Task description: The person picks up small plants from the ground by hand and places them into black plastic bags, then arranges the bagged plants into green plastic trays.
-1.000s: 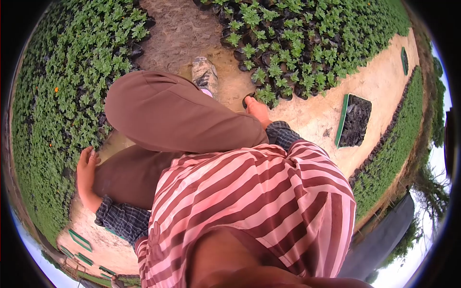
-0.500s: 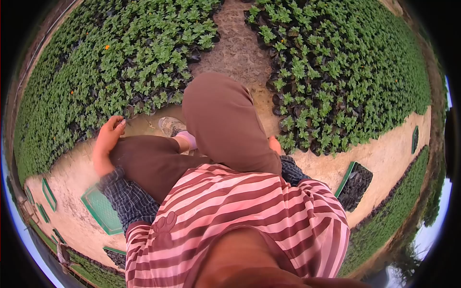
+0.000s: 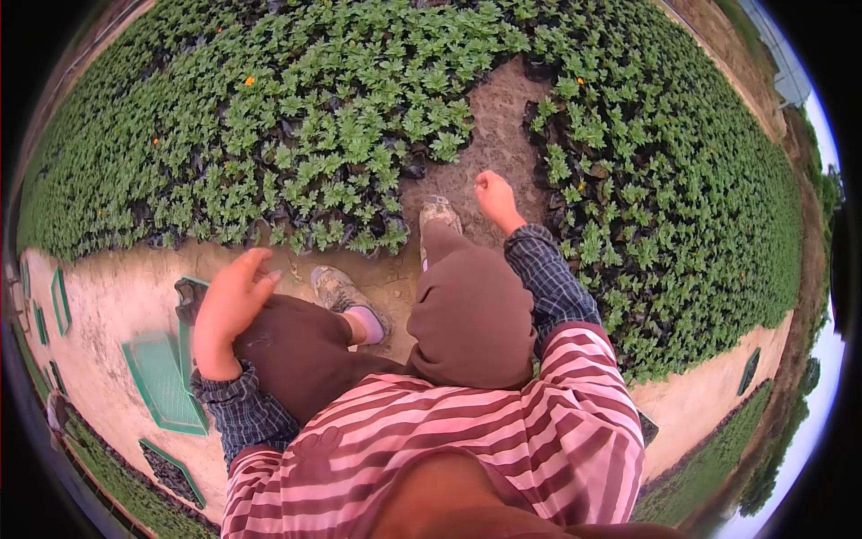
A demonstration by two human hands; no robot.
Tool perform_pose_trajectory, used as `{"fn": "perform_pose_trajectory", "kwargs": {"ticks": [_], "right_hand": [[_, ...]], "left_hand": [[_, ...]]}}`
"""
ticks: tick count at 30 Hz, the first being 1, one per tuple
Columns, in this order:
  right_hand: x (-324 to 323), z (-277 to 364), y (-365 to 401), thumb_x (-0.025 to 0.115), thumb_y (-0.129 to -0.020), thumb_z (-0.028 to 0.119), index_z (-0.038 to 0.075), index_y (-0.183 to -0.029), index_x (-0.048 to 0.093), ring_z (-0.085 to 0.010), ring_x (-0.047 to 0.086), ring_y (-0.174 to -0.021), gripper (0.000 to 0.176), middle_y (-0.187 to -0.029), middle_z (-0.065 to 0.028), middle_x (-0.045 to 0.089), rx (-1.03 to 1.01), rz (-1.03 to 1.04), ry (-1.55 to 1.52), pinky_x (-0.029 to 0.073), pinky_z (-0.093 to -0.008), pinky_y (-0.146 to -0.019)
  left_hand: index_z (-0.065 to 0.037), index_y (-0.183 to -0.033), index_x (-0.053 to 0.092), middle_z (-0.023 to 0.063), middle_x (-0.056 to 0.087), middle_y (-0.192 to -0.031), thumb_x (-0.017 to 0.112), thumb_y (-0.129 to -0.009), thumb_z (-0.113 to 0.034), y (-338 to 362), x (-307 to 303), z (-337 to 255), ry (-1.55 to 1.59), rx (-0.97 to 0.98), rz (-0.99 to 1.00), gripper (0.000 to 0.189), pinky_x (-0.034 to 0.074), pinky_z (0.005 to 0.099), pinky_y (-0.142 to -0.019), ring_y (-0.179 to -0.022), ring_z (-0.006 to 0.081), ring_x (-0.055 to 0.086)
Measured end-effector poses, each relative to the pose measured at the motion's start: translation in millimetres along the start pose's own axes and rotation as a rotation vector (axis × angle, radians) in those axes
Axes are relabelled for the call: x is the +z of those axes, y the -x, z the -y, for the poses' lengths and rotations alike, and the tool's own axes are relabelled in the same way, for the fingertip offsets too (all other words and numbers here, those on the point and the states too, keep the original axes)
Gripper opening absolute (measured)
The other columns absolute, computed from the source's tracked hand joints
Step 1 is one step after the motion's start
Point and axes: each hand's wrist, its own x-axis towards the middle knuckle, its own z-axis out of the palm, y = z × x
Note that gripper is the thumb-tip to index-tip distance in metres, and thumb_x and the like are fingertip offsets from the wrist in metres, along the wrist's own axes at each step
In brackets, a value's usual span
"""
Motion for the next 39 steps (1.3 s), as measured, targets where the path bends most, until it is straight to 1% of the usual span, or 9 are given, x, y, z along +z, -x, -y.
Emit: {"fn": "perform_pose_trajectory", "kwargs": {"ticks": [3,10,13,20,26,30,37,38,39], "right_hand": [[26.9,18.4,-65.5,0.063,-0.077,0.017,0.004,-0.104,0.058,-0.0360,0.060,-0.091,0.030,-0.096,-0.0181,0.063,-0.074,-0.071,-0.066,0.048,-0.0436,-0.079],[69.5,27.2,-106.8,0.065,-0.079,0.017,0.001,-0.122,0.052,-0.0373,0.058,-0.098,0.047,-0.110,-0.0214,0.060,0.144,-0.018,0.119,0.048,-0.0439,-0.081],[80.9,1.8,-107.2,0.062,-0.080,0.012,-0.001,-0.115,0.054,-0.0398,0.058,-0.097,0.039,-0.103,-0.0262,0.060,-0.073,-0.137,0.010,0.049,-0.0440,-0.082],[55.5,-2.6,-93.3,0.061,-0.078,0.007,0.004,-0.102,0.062,-0.0394,0.060,-0.088,0.025,-0.093,-0.0206,0.064,-0.090,-0.101,-0.091,0.049,-0.0440,-0.077],[-21.6,-39.5,35.3,0.056,-0.082,0.002,0.007,-0.103,0.056,-0.0390,0.058,-0.091,0.022,-0.099,-0.0177,0.060,-0.312,0.061,0.134,0.048,-0.0451,-0.075],[-59.0,-57.2,145.1,0.055,-0.081,-0.001,0.006,-0.100,0.053,-0.0407,0.055,-0.091,0.020,-0.097,-0.0176,0.057,-0.132,0.323,0.161,0.046,-0.0456,-0.075],[-41.8,-106.8,283.5,0.056,-0.071,-0.004,0.005,-0.102,0.055,-0.0393,0.057,-0.095,0.032,-0.107,-0.0209,0.058,0.038,0.407,0.316,0.050,-0.0433,-0.075],[-31.4,-127.8,303.5,0.055,-0.073,-0.004,0.007,-0.110,0.057,-0.0378,0.059,-0.095,0.039,-0.110,-0.0212,0.058,0.017,0.483,0.501,0.051,-0.0422,-0.075],[-32.3,-132.5,300.6,0.055,-0.074,-0.003,0.007,-0.119,0.056,-0.0359,0.061,-0.092,0.047,-0.104,-0.0203,0.061,0.256,0.756,0.537,0.051,-0.0418,-0.074]], "left_hand": [[-0.002,-0.115,0.053,0.0163,0.062,-0.092,0.062,-0.085,-0.015,-18.5,-4.4,-1.5,0.060,-0.056,0.058,0.034,0.048,0.0357,-0.073,-0.083,0.0302,0.061],[-0.003,-0.115,0.052,0.0133,0.060,-0.090,0.061,-0.086,-0.012,-59.5,-6.3,9.0,0.100,-0.180,0.193,0.031,0.047,0.0311,-0.072,-0.080,0.0216,0.058],[-0.003,-0.115,0.052,0.0130,0.061,-0.088,0.060,-0.087,-0.011,-72.3,-8.1,11.0,0.094,-0.220,0.227,0.030,0.047,0.0310,-0.071,-0.078,0.0224,0.058],[-0.003,-0.118,0.052,0.0129,0.062,-0.091,0.058,-0.089,-0.012,-62.6,-3.9,9.1,0.089,-0.157,0.246,0.030,0.047,0.0302,-0.075,-0.083,0.0211,0.059],[-0.002,-0.124,0.050,0.0093,0.060,-0.103,0.052,-0.094,-0.015,-33.6,0.9,21.2,0.090,-0.249,0.244,0.033,0.042,0.0276,-0.087,-0.097,0.0157,0.054],[-0.001,-0.123,0.051,0.0103,0.059,-0.105,0.052,-0.094,-0.016,-22.1,3.1,52.3,0.065,-0.249,0.257,0.033,0.041,0.0278,-0.089,-0.099,0.0171,0.054],[-0.003,-0.122,0.052,0.0121,0.060,-0.104,0.053,-0.094,-0.018,-19.8,4.4,58.5,0.048,-0.261,0.234,0.032,0.043,0.0290,-0.086,-0.095,0.0181,0.055],[-0.003,-0.122,0.052,0.0121,0.060,-0.104,0.053,-0.094,-0.018,-20.5,5.0,56.3,0.042,-0.256,0.224,0.032,0.043,0.0290,-0.086,-0.095,0.0181,0.055],[-0.004,-0.123,0.052,0.0121,0.060,-0.101,0.053,-0.093,-0.018,-21.1,6.8,52.0,0.046,-0.262,0.233,0.033,0.043,0.0290,-0.084,-0.092,0.0180,0.055]]}}
